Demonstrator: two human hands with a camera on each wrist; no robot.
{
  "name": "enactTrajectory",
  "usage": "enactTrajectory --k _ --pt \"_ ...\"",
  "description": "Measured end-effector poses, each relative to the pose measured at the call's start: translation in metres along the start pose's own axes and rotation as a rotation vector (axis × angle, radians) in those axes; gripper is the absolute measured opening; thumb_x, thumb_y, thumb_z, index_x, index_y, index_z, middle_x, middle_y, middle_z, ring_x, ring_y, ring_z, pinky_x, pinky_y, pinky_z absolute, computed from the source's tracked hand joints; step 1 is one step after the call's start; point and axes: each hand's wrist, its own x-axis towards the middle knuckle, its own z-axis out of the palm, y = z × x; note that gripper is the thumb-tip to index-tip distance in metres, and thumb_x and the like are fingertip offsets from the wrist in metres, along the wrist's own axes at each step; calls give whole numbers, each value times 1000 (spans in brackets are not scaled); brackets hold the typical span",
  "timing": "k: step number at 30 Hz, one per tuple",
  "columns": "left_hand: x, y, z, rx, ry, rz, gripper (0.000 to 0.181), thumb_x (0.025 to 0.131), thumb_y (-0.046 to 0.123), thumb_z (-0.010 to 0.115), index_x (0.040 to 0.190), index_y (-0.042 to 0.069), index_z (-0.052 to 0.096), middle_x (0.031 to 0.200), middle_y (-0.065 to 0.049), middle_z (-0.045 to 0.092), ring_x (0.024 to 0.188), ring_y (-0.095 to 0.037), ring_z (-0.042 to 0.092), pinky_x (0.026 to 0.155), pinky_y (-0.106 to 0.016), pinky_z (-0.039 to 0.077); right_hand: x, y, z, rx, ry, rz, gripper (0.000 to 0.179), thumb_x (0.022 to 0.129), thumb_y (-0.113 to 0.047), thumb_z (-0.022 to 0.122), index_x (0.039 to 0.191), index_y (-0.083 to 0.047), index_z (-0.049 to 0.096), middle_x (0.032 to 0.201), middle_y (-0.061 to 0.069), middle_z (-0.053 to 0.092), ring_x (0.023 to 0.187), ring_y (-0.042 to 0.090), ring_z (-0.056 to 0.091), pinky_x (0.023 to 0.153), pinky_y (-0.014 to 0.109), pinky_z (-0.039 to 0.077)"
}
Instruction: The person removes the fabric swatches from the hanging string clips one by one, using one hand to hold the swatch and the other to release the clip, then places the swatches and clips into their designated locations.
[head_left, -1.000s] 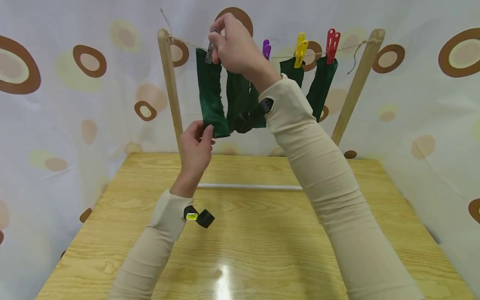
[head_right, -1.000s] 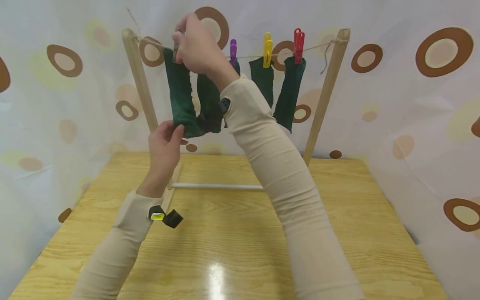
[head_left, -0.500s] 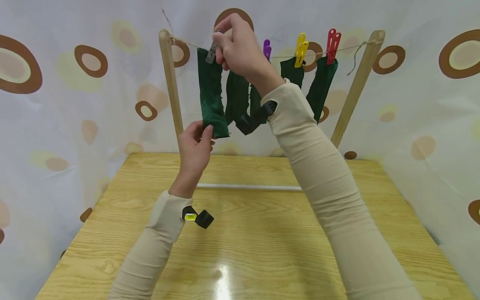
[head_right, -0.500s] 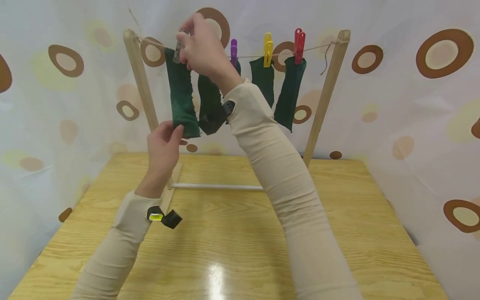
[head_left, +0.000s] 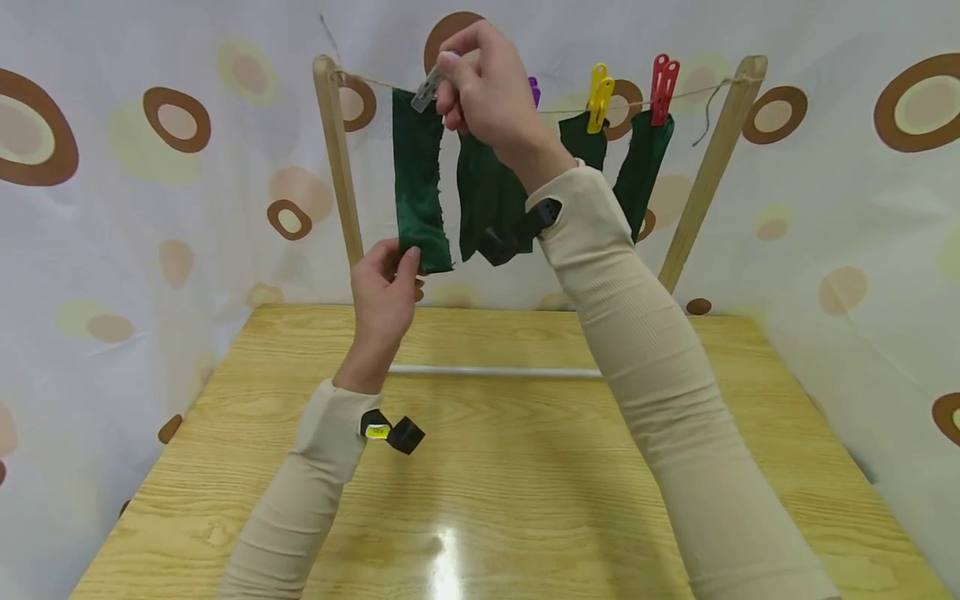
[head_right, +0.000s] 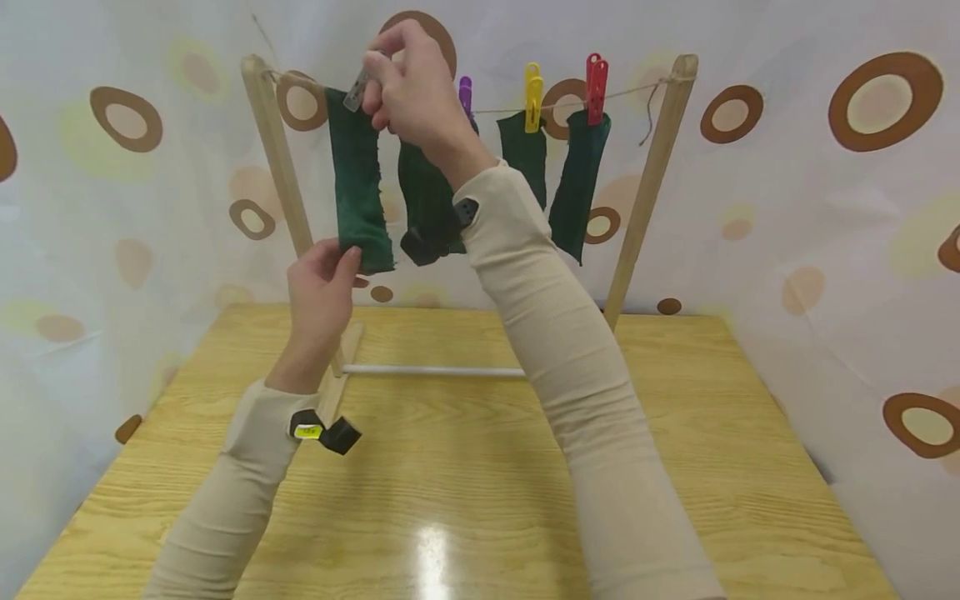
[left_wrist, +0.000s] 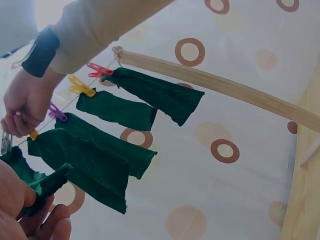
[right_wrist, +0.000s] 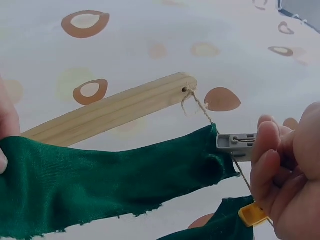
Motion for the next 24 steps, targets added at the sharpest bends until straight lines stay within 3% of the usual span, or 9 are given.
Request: enactTrajectory --k 14,24 --pt "-1 -4 1 42 -19 -6 22 98 7 54 110 -11 60 86 -12 60 69 -10 56 65 -16 50 -4 2 -6 173 12 -73 10 101 -9 43 110 -8 46 64 6 52 50 14 48 55 18 46" --pt "0 -7 0 26 -37 -27 23 98 8 54 112 -9 60 89 -11 60 71 -11 56 66 -17 50 -4 4 -4 175 11 -82 8 101 -8 43 109 -8 45 64 6 52 50 15 50 58 19 48"
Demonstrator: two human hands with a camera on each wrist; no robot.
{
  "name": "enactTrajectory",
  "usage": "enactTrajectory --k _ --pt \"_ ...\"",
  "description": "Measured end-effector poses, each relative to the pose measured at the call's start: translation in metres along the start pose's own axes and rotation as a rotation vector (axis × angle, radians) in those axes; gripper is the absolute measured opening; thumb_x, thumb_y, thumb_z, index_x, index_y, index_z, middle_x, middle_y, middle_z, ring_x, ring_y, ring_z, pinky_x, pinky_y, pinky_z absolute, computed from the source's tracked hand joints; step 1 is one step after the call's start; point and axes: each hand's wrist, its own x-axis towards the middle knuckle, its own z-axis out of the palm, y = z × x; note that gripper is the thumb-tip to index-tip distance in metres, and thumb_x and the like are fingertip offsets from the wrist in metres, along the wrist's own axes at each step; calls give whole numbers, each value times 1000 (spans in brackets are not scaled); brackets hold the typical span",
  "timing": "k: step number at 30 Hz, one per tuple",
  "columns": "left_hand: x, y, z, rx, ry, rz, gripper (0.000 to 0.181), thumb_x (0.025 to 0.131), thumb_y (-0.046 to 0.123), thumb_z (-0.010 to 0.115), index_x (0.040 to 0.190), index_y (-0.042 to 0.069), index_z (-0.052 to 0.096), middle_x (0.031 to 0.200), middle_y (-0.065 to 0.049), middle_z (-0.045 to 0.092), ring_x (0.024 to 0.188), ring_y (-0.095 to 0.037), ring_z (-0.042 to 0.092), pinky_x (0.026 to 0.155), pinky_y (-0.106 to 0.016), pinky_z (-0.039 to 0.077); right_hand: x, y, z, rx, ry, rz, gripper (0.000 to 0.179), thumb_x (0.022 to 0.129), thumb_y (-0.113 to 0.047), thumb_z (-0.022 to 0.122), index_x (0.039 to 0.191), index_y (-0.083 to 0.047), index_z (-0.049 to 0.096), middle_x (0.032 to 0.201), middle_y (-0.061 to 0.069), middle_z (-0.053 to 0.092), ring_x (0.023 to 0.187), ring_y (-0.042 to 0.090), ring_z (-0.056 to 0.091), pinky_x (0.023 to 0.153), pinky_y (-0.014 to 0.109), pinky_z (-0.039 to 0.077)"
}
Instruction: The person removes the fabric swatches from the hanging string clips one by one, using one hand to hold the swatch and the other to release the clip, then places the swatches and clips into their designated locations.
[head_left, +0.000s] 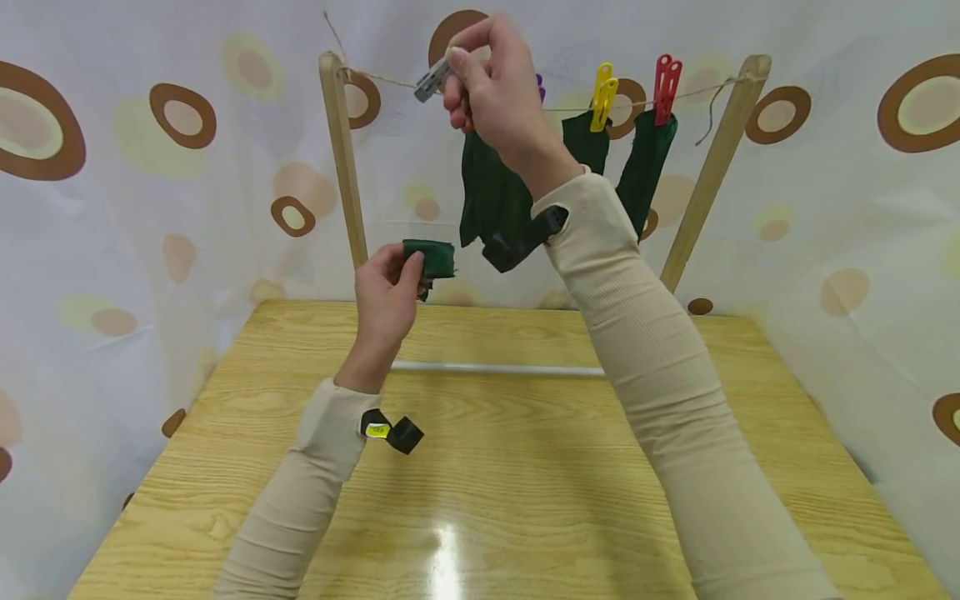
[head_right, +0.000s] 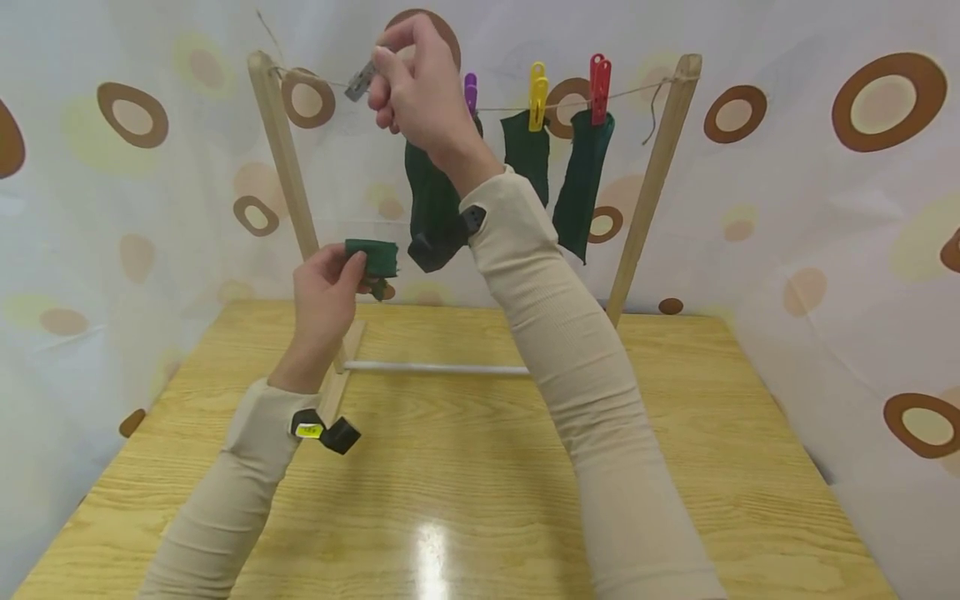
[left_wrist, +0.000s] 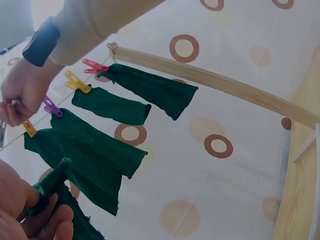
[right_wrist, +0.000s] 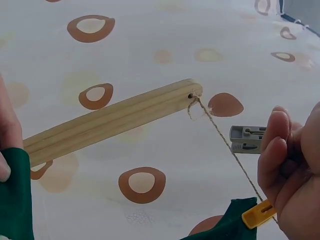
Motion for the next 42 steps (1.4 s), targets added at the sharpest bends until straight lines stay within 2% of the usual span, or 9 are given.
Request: enactTrajectory --k 9,15,21,28,36,42 --pt "0 -1 -1 4 5 13 22 97 7 54 110 -10 61 85 -9 60 70 -12 57 66 -17 50 -4 4 0 40 -5 -21 12 100 -7 44 112 -6 44 67 6 53 51 14 51 59 18 50" --pt "0 -1 1 2 0 24 21 97 6 55 109 -11 61 90 -15 62 71 -13 59 70 -20 53 -8 5 2 19 -3 -51 17 100 -9 45 117 -6 41 69 7 55 52 16 52 61 19 50" --pt "0 -1 2 37 3 23 20 97 6 55 108 -10 62 91 -19 64 70 -13 60 70 -21 53 -11 8 4 26 23 -27 23 101 -7 43 122 -6 36 71 6 53 55 15 46 62 18 46" --pt "1 -6 -2 28 -13 19 22 97 6 54 109 -10 61 96 -22 64 69 -12 61 72 -24 54 -18 17 -1 99 19 11 22 101 -7 44 122 -9 37 71 7 50 56 15 42 62 19 44" --pt "1 -6 -6 30 -11 4 21 97 7 55 109 -9 61 91 -15 63 70 -14 60 73 -26 54 -27 16 -2 104 4 -24 22 101 -7 45 122 -10 38 73 8 50 58 16 42 61 20 43" --pt "1 -7 -8 23 -8 19 21 97 7 55 109 -10 62 92 -17 63 69 -13 60 72 -25 54 -28 16 -6 152 -8 -28 22 101 -6 43 122 -12 38 74 9 49 58 16 42 61 20 42"
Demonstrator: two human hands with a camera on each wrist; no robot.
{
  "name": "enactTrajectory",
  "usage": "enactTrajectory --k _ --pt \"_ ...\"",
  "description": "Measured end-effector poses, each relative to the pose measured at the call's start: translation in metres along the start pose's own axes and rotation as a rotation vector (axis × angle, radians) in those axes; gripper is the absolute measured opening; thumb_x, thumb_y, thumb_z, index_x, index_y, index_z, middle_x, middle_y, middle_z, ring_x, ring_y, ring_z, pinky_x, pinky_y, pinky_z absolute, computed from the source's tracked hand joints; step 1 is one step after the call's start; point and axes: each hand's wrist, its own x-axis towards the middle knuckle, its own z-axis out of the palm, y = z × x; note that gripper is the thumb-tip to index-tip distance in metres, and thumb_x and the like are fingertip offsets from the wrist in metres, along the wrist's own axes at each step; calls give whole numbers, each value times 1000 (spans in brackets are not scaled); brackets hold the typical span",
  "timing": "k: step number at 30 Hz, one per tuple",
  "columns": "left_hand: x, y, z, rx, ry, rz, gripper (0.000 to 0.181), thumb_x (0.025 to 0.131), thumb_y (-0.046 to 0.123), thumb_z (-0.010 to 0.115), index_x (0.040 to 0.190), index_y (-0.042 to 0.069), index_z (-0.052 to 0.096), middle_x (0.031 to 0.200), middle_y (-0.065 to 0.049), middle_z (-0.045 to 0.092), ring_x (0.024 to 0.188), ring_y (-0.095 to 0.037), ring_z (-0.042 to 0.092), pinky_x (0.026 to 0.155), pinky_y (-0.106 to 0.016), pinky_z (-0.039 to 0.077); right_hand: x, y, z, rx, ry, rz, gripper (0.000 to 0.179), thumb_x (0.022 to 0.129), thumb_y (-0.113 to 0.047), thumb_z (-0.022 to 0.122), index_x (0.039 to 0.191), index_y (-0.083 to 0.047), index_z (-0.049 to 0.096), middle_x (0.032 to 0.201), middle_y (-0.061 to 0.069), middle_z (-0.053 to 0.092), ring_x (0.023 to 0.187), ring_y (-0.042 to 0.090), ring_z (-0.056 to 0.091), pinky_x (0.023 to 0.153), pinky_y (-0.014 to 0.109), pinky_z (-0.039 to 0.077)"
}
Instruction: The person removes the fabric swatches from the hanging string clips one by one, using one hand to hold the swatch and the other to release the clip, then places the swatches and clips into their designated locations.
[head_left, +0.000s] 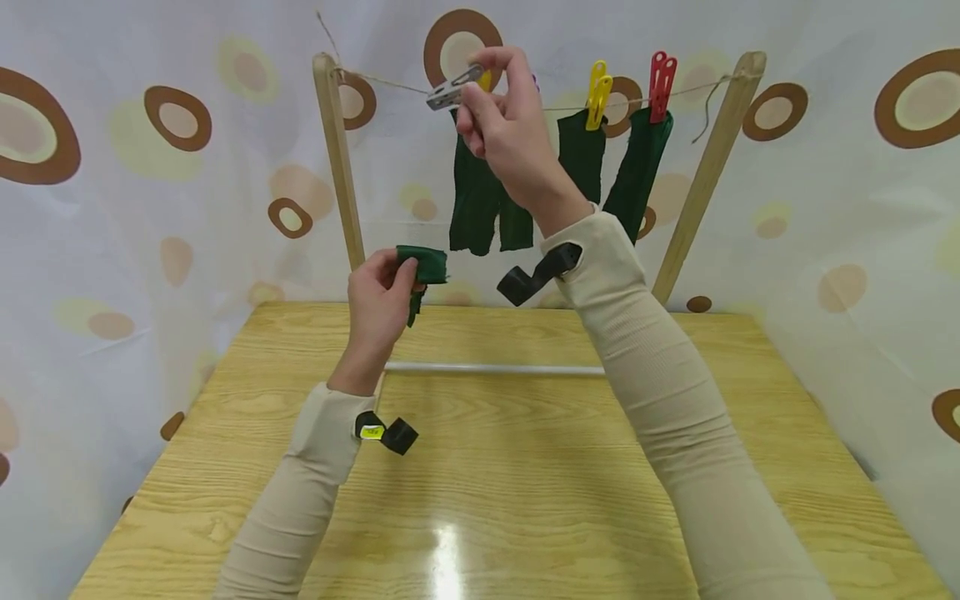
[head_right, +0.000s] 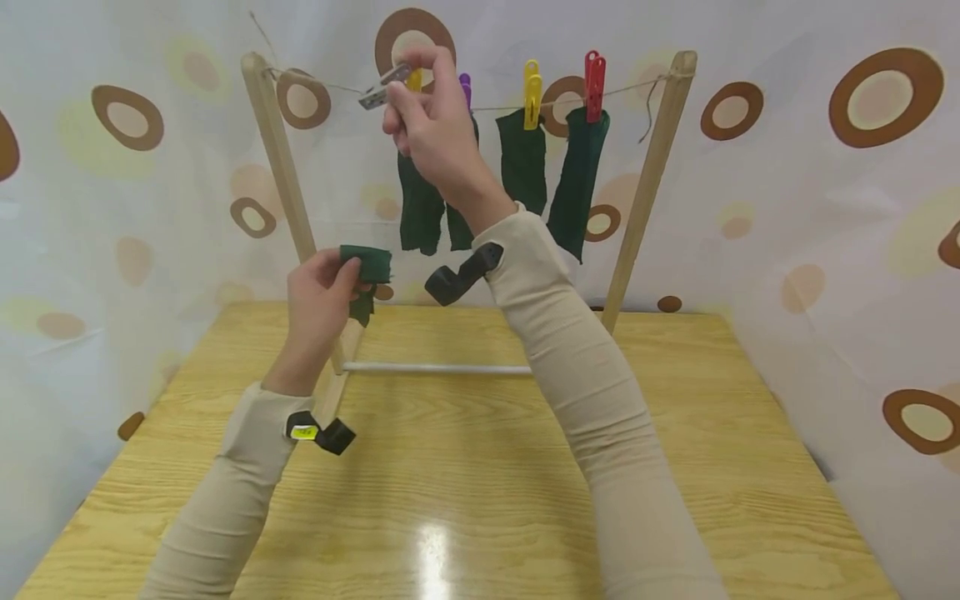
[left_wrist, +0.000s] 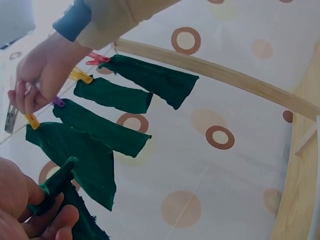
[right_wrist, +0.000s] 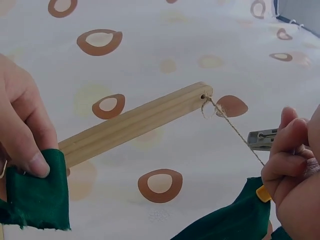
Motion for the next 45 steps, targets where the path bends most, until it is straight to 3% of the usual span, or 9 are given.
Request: enactTrajectory --k 7,14,25,35,45 --pt "-1 0 -1 9 -1 -6 22 97 7 55 109 -10 61 96 -20 64 69 -12 61 72 -24 54 -1 1 -4 138 10 13 24 101 -5 42 123 -13 38 75 9 47 59 17 39 60 19 42" --pt "-1 -1 -3 42 -1 -15 23 97 8 55 110 -10 62 96 -22 65 69 -11 61 73 -26 55 -4 2 -6 185 5 -5 24 101 -2 41 124 -11 38 74 9 47 59 17 39 60 19 41" --pt "-1 0 -5 35 -4 11 21 96 5 54 108 -11 62 94 -21 64 69 -16 62 70 -27 56 -10 1 -9 165 23 21 23 102 -5 41 123 -10 37 74 8 48 58 16 40 62 18 44" --pt "1 1 -8 63 -36 5 21 97 7 54 109 -10 61 98 -24 65 70 -22 64 71 -30 57 -21 0 -16 127 4 -8 24 101 -3 41 125 -7 34 74 9 50 56 16 41 59 18 44" --pt "-1 0 -11 55 -58 -27 23 98 7 53 110 -11 60 102 -25 64 71 -10 62 72 -21 55 -28 -1 -16 71 -23 -11 25 101 -3 41 125 -9 35 73 9 52 54 16 44 59 17 47"
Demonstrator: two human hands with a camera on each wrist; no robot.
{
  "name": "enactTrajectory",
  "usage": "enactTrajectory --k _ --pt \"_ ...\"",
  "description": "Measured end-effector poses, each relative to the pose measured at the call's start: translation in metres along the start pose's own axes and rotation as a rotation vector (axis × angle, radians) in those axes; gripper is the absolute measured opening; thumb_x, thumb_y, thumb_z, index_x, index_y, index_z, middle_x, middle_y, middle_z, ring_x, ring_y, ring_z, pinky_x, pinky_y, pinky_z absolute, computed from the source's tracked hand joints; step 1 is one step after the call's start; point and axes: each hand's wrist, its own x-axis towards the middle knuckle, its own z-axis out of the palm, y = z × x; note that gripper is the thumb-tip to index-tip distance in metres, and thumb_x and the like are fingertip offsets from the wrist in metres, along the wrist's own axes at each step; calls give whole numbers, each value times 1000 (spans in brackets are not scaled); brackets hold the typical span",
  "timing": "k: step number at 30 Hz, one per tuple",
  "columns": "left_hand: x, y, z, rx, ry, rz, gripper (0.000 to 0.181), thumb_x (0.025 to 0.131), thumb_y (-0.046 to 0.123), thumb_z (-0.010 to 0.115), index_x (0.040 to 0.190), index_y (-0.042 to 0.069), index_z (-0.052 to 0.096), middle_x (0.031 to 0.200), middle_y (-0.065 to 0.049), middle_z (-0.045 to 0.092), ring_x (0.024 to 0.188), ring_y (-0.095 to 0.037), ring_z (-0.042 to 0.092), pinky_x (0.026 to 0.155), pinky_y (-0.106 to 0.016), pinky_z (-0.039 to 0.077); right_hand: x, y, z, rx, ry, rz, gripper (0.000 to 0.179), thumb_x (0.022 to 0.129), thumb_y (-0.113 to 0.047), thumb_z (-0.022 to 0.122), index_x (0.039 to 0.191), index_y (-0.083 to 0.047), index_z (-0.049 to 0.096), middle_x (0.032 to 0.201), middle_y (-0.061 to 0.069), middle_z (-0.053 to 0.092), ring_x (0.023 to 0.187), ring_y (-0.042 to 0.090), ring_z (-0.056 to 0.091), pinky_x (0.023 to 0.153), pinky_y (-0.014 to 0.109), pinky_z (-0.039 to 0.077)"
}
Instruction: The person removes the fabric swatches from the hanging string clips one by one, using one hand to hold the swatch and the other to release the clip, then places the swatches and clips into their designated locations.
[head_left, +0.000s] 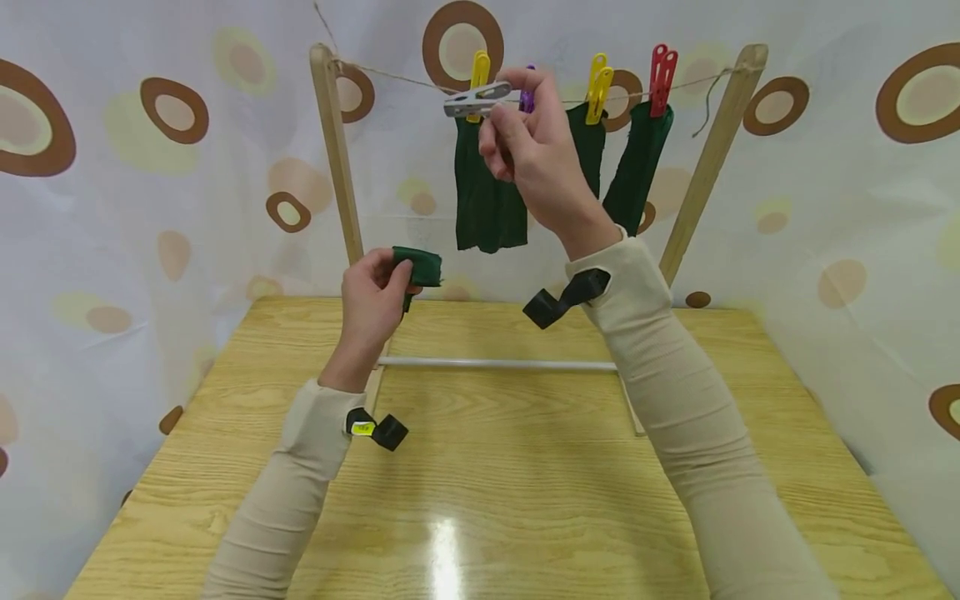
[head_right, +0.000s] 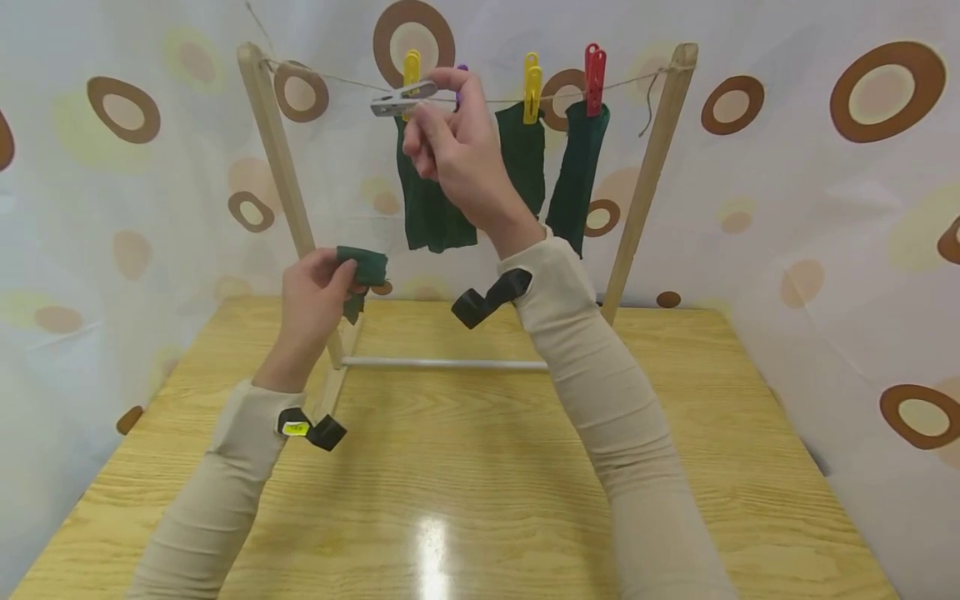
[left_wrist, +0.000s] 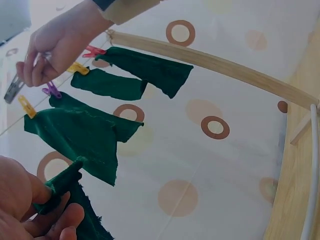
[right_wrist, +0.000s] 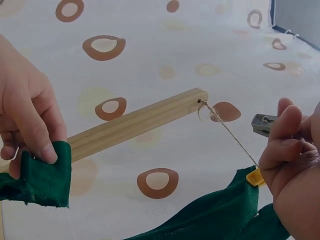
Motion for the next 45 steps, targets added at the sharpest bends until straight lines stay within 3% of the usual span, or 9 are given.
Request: enactTrajectory --k 8,20,32,41,45 --pt "-2 -3 -2 29 17 -14 22 97 7 54 107 -10 62 96 -23 65 70 -12 62 72 -27 55 -9 0 0 -21 6 20 31 101 -6 44 130 -8 33 74 9 53 56 16 44 60 16 46" --pt "1 -14 -4 12 12 -133 21 97 8 53 107 -8 62 86 -8 62 68 -12 60 74 -29 54 -21 7 -14 -67 37 67 28 101 -9 45 128 -11 36 73 8 51 56 16 41 59 16 44" --pt "3 -29 -5 52 -44 -209 24 98 9 51 111 -8 61 93 -14 63 69 -10 60 76 -28 54 -33 7 -30 -169 -14 27 25 101 -7 45 124 -11 37 70 3 53 55 12 43 56 16 42" --pt "2 -38 -7 67 -73 -247 26 99 12 50 114 -7 60 102 -19 64 73 -13 61 80 -31 55 -43 5 -44 -134 -5 47 25 100 -5 47 124 -8 42 73 5 56 54 13 45 56 17 44" --pt "2 -42 -11 79 -74 -253 27 99 12 50 115 -8 59 105 -20 63 74 -13 61 79 -30 55 -47 9 -49 -178 -6 35 26 99 -3 48 125 -3 45 74 2 59 56 12 46 57 16 45"
